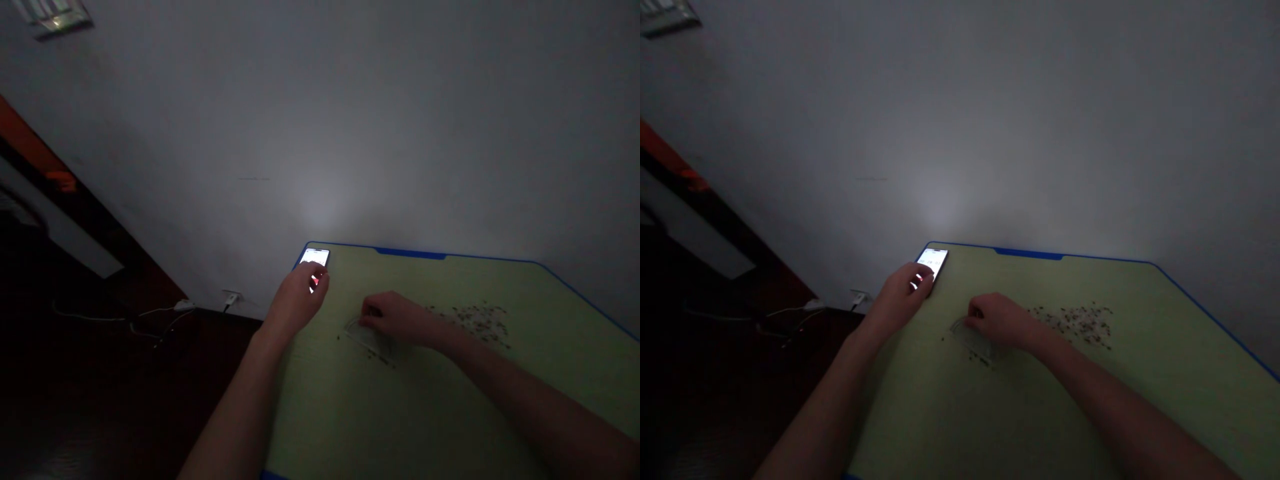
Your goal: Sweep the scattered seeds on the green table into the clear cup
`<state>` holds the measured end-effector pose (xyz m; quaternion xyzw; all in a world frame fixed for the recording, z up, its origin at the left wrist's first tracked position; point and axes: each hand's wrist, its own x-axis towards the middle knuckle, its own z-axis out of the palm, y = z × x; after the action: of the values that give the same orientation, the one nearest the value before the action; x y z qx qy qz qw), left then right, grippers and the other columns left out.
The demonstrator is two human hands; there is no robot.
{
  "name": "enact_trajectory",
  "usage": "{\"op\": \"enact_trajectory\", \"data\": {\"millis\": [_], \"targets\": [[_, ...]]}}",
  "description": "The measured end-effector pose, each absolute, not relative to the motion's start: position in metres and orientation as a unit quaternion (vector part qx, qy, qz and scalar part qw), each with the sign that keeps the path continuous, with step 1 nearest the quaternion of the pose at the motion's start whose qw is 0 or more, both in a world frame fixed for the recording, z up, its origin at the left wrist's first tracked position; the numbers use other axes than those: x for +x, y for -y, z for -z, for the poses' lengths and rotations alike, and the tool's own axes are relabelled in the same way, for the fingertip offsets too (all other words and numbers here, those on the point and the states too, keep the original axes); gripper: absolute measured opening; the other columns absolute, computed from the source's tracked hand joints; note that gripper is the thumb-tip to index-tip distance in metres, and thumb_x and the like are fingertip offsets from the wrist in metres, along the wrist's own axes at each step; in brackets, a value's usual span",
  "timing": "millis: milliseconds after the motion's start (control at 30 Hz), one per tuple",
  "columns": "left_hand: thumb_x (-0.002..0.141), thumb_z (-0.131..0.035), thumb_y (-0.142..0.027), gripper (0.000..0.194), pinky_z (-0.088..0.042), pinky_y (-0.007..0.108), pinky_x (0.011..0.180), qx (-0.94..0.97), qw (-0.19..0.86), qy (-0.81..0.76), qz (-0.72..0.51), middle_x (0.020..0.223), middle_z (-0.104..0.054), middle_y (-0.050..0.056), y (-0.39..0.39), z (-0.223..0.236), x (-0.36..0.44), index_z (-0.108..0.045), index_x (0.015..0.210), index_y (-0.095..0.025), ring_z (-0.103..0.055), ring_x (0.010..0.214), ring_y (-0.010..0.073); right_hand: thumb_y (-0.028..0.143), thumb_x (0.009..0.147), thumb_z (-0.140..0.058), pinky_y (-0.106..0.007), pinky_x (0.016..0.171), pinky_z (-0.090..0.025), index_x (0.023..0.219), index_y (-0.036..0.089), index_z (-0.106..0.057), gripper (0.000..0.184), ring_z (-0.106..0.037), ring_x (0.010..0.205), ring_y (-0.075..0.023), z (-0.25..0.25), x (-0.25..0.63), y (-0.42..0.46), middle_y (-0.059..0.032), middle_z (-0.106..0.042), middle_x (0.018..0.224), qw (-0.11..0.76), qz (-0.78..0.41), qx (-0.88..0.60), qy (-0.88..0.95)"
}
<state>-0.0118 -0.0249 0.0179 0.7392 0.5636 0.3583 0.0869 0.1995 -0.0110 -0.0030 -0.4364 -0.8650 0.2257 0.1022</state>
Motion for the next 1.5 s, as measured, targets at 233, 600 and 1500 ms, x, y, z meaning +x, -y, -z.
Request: {"op": "enact_trajectory", "data": {"millis": [233, 600, 1500], "targets": [[0.086, -0.044, -0.033, 0.021, -0.046, 0.028, 0.062, 0.737, 0.078, -0.561, -0.368, 0.088, -0.064, 0.005, 0.021, -0.015, -0.013, -0.058, 0.088, -0.018, -0.058, 0.067, 0.0140, 0.025, 0.079, -0.060, -0.022, 0.056, -0.036, 0.081, 0.016, -0.069, 0.013, -0.056, 0.061, -0.0122, 0.000, 0.171, 0.008, -0.0031, -0.068, 0.073, 0.081, -0.262, -0.360, 0.892], [0.087, -0.043, -0.033, 0.022, -0.047, 0.028, 0.063, 0.744, 0.073, -0.554, -0.366, 0.091, -0.064, 0.006, 0.024, -0.016, -0.013, -0.058, 0.090, -0.018, -0.058, 0.068, 0.0136, 0.030, 0.086, -0.051, -0.023, 0.054, -0.036, 0.075, 0.017, -0.061, 0.020, -0.051, 0.060, -0.0132, -0.003, 0.237, 0.033, -0.0020, -0.061, 0.068, 0.109, -0.256, -0.470, 0.838], [0.088, -0.041, -0.033, 0.024, -0.037, 0.024, 0.056, 0.745, 0.077, -0.566, -0.343, 0.072, -0.063, 0.001, 0.025, -0.018, -0.014, -0.060, 0.086, -0.019, -0.053, 0.062, 0.0129, 0.029, 0.084, -0.060, -0.022, 0.067, -0.040, 0.087, 0.023, -0.071, 0.013, -0.063, 0.074, -0.0140, -0.002, 0.160, 0.064, -0.0002, -0.072, 0.083, 0.041, -0.296, -0.220, 0.929]]}}
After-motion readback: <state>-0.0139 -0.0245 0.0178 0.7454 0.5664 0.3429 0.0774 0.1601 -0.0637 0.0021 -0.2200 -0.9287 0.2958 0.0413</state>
